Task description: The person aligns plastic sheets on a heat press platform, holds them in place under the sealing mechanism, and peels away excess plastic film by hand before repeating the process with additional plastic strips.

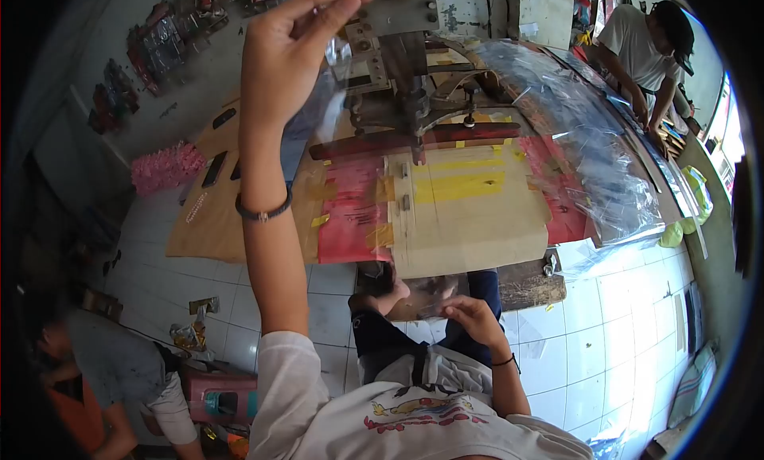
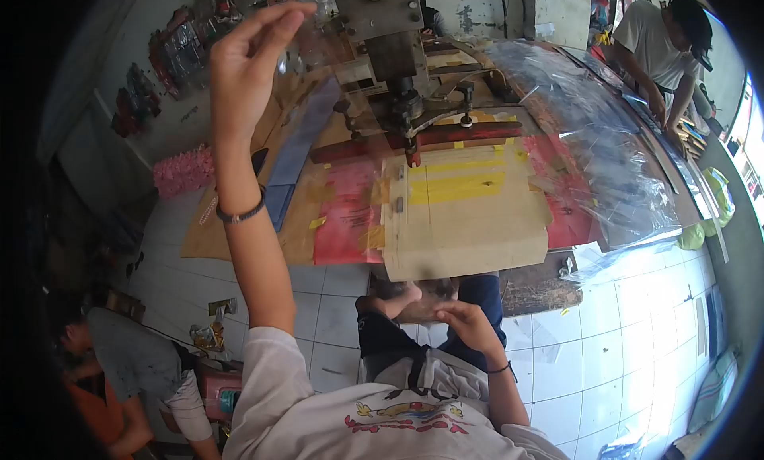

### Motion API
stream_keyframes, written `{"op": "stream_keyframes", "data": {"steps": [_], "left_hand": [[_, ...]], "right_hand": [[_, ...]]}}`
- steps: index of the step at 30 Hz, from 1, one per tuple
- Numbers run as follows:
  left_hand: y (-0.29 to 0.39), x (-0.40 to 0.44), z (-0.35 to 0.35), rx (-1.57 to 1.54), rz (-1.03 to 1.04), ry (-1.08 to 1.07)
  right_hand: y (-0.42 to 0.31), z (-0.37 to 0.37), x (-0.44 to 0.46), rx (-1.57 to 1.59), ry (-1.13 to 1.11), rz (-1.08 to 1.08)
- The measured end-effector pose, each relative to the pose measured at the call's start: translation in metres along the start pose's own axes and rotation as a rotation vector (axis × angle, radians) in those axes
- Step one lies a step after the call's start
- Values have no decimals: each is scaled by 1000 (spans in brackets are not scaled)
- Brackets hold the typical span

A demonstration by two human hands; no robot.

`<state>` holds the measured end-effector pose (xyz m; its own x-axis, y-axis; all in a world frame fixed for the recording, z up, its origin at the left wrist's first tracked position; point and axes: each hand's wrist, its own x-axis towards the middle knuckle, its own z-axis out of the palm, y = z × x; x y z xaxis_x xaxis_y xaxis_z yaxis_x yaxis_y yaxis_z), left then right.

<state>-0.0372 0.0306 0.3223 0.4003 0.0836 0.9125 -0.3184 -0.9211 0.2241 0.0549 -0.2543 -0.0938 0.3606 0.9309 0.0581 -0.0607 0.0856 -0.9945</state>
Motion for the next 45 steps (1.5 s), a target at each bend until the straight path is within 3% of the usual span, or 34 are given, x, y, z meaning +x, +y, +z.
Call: {"op": "stream_keyframes", "data": {"steps": [2, 5, 9, 10, 11, 12, 13, 15, 17, 19, 22, 26, 28, 31, 33, 35, 38, 40, 43, 45], "left_hand": [[-36, 27, 14, -75, 117, 120], [-38, 61, -1, 44, -192, 305], [-39, 102, -36, 290, 142, 746], [-27, 111, -43, 197, 202, 778], [-14, 121, -50, 105, 266, 805], [-7, 131, -57, -122, 399, 771], [7, 127, -56, -55, 341, 647], [43, 99, -48, 84, 228, 401], [42, 86, -30, 462, 309, 267], [62, 50, 6, 322, 245, -187], [72, 7, 58, 79, -2, -630], [27, -38, 113, -117, 40, -603], [12, -47, 114, -95, -353, -659], [-44, -106, 138, 381, -73, -138], [-35, -155, 143, 277, -243, -297], [-22, -201, 151, 173, -301, -753], [-35, -276, 158, 264, -66, -853], [-35, -274, 151, 259, -82, -911], [-39, -274, 148, 244, -155, -909], [-44, -278, 148, 249, -174, -839]], "right_hand": [[18, -8, -16, -30, 7, 32], [15, -16, -37, -338, 25, 47], [11, -11, -46, -468, 165, 130], [22, -10, -43, -507, 226, 41], [27, -10, -40, -543, 228, 86], [29, -12, -36, -578, 230, 132], [27, -13, -30, -613, 231, 179], [-12, -15, -18, -535, 192, 34], [-63, -20, -5, -438, 152, -210], [-105, -18, 6, -154, 123, -383], [-175, 2, 37, -197, 97, -718], [-188, 17, 69, 8, 165, -442], [-183, 9, 78, 24, 231, -276], [-162, -8, 95, -112, 347, -107], [-144, -23, 108, -238, 393, -12], [-130, -36, 120, -475, 380, -58], [-125, -40, 131, -938, 444, -232], [-132, -49, 148, -1381, 406, -387], [-101, -76, 183, -1376, -85, -349], [-102, -85, 193, -1463, 12, -276]]}}
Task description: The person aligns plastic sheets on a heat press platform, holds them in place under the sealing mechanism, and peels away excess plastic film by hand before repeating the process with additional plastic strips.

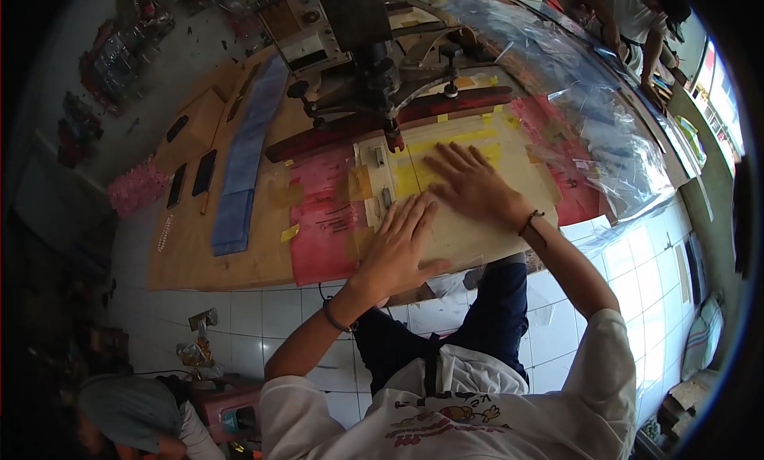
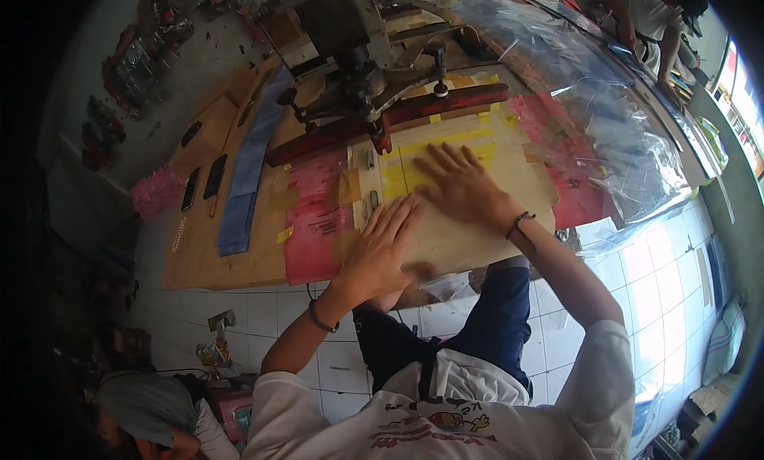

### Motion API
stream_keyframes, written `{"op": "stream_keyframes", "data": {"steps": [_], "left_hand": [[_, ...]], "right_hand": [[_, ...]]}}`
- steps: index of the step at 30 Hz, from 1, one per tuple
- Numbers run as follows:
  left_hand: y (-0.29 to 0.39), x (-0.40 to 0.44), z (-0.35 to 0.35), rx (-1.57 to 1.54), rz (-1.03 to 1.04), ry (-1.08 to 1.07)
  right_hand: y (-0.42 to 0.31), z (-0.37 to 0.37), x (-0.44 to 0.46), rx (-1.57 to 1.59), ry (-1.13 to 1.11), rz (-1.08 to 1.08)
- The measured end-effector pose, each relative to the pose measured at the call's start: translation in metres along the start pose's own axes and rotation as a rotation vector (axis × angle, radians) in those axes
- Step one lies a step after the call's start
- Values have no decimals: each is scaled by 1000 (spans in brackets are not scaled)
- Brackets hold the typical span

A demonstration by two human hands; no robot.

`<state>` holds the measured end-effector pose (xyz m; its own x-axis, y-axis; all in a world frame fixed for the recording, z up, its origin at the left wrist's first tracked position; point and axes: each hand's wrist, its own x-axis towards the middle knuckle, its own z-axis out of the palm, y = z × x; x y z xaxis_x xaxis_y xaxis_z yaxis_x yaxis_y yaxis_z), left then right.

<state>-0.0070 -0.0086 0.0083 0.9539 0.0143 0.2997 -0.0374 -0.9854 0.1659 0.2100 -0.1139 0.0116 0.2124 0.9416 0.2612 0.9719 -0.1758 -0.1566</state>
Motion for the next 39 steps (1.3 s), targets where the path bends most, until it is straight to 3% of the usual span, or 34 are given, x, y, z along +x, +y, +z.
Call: {"op": "stream_keyframes", "data": {"steps": [7, 10, 14, 18, 19, 22, 27, 30, 33, 39], "left_hand": [[3, 4, 0, -91, -100, 86], [-1, 6, 7, -56, -165, 151], [0, 8, 7, -131, -231, 220], [-14, 7, -4, -617, -279, 264], [-15, 7, -11, -587, -295, 210], [-31, 8, -7, -95, -171, 75], [-35, 16, -3, -77, -262, 138], [-38, 17, 4, -46, -273, 153], [-40, 16, 12, -44, -298, 198], [-38, 12, 8, -104, -291, 238]], "right_hand": [[2, -1, 5, -22, 78, 220], [-5, -18, -1, 186, -54, -101], [-2, -2, 10, 15, -55, -150], [11, 3, 33, -22, -131, -147], [13, 3, 40, -15, -152, -139], [15, 9, 54, -7, -115, -161], [6, 15, 70, 46, 95, -129], [1, 3, 67, 153, -29, -61], [-1, 3, 53, 12, -38, -166], [5, 13, 59, 14, -46, -171]]}}
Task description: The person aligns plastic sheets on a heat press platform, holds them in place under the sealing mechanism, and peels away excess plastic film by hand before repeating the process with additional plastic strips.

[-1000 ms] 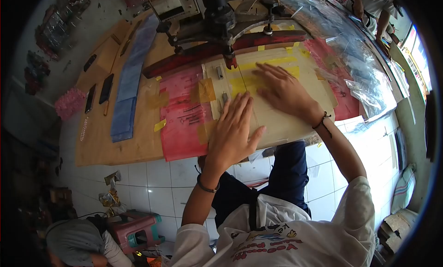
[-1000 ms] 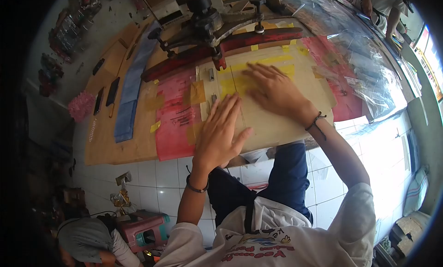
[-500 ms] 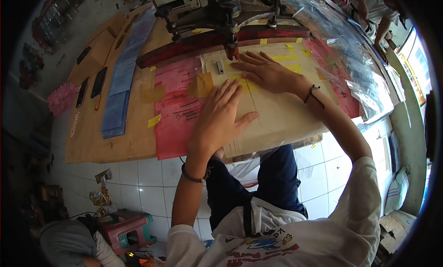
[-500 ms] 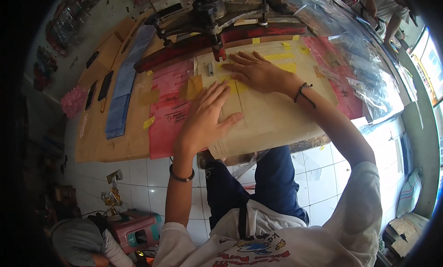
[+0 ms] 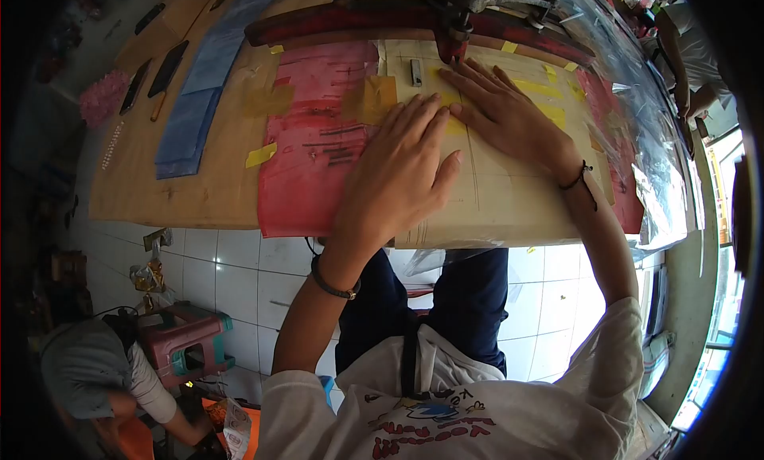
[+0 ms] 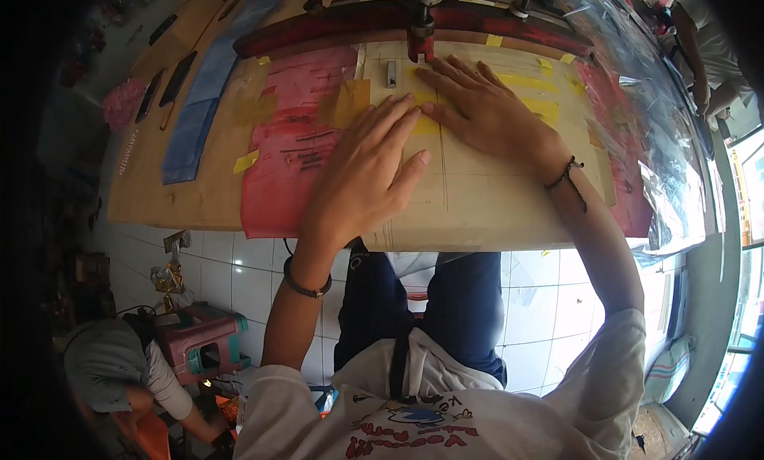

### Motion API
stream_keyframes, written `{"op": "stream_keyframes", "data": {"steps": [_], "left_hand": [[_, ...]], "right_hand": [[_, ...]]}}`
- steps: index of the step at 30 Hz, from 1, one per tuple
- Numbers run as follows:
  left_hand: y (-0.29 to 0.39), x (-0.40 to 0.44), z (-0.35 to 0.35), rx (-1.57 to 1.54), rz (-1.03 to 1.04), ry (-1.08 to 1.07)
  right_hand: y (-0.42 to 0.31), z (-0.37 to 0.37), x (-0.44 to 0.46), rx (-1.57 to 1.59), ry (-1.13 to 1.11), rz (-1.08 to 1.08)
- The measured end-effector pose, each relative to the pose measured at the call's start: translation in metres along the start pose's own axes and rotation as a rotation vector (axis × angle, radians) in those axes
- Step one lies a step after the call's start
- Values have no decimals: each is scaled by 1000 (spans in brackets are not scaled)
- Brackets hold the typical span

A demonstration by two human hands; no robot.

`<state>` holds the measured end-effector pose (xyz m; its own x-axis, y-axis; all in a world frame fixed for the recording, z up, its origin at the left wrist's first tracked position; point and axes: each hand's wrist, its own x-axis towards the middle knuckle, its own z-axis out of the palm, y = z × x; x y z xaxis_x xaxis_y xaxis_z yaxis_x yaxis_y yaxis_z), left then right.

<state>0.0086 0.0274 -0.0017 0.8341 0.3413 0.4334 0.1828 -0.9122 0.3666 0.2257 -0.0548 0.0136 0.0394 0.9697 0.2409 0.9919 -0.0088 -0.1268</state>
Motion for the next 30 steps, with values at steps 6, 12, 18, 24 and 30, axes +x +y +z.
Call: {"op": "stream_keyframes", "data": {"steps": [6, 12, 18, 24, 30], "left_hand": [[0, 2, 2, 38, 6, 17], [4, -1, 4, 35, -19, 28], [6, -1, 5, 36, -57, 14], [4, -3, 4, 44, -22, -1], [9, -3, 0, 52, -44, -23]], "right_hand": [[1, 0, 4, -13, 40, -13], [6, 6, 3, 61, 70, -75], [3, 0, 0, 181, 118, -66], [-7, -26, -30, 201, 90, -34], [-26, -32, -81, 250, 163, 52]]}}
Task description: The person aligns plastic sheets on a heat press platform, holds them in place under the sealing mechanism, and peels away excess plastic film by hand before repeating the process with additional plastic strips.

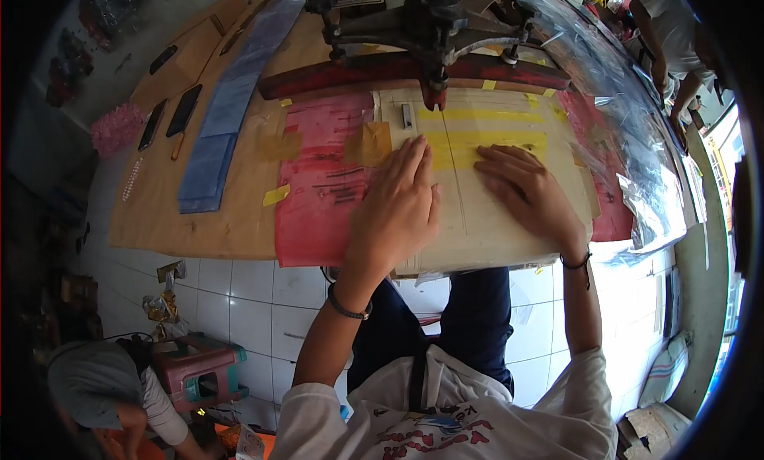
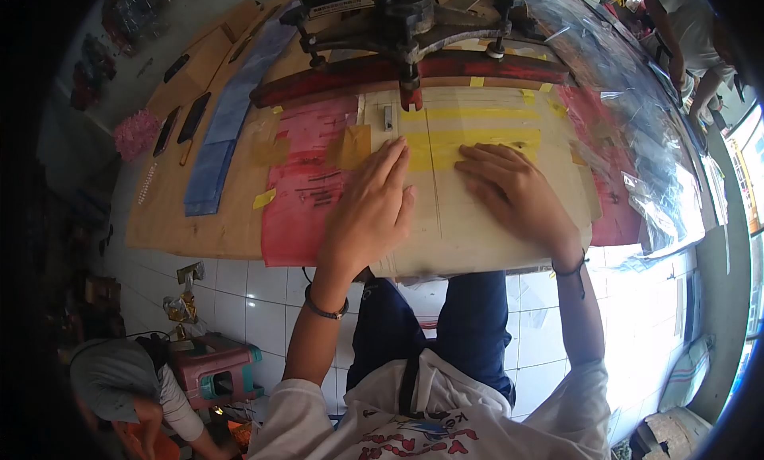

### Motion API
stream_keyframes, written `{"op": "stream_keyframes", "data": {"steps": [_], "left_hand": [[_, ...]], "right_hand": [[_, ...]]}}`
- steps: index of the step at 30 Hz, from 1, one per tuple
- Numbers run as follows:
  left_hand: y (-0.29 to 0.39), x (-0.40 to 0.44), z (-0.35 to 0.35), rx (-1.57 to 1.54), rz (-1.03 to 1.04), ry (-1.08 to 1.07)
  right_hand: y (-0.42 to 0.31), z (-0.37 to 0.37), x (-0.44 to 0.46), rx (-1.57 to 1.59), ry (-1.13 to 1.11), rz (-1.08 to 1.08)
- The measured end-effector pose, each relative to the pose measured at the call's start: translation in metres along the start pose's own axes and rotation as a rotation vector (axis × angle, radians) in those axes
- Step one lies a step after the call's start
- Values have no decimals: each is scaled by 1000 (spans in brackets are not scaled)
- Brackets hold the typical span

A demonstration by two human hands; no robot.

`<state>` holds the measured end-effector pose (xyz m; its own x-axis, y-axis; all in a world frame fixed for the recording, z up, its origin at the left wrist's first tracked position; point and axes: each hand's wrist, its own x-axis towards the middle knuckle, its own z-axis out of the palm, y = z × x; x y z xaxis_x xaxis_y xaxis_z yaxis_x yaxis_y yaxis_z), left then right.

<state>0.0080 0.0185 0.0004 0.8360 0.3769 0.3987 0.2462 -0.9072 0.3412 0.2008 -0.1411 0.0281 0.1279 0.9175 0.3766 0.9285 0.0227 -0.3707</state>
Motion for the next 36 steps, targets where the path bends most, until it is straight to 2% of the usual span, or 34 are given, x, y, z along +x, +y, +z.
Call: {"op": "stream_keyframes", "data": {"steps": [5, 10, 13, 17, 20, 36], "left_hand": [[0, 2, -2, 23, 27, -1], [5, 1, -9, -103, -58, 38], [3, -10, -14, 20, -107, 168], [6, -42, -12, 134, -153, 131], [9, -53, -5, 223, -132, 182], [7, -56, -12, 177, -21, 131]], "right_hand": [[5, 1, 1, 16, 29, 37], [7, 1, -1, 38, 54, 34], [8, 2, -2, 88, 102, 39], [4, -2, -3, 208, 166, 156], [6, -1, -2, 215, 182, 141], [11, -1, -4, 212, 178, 88]]}}
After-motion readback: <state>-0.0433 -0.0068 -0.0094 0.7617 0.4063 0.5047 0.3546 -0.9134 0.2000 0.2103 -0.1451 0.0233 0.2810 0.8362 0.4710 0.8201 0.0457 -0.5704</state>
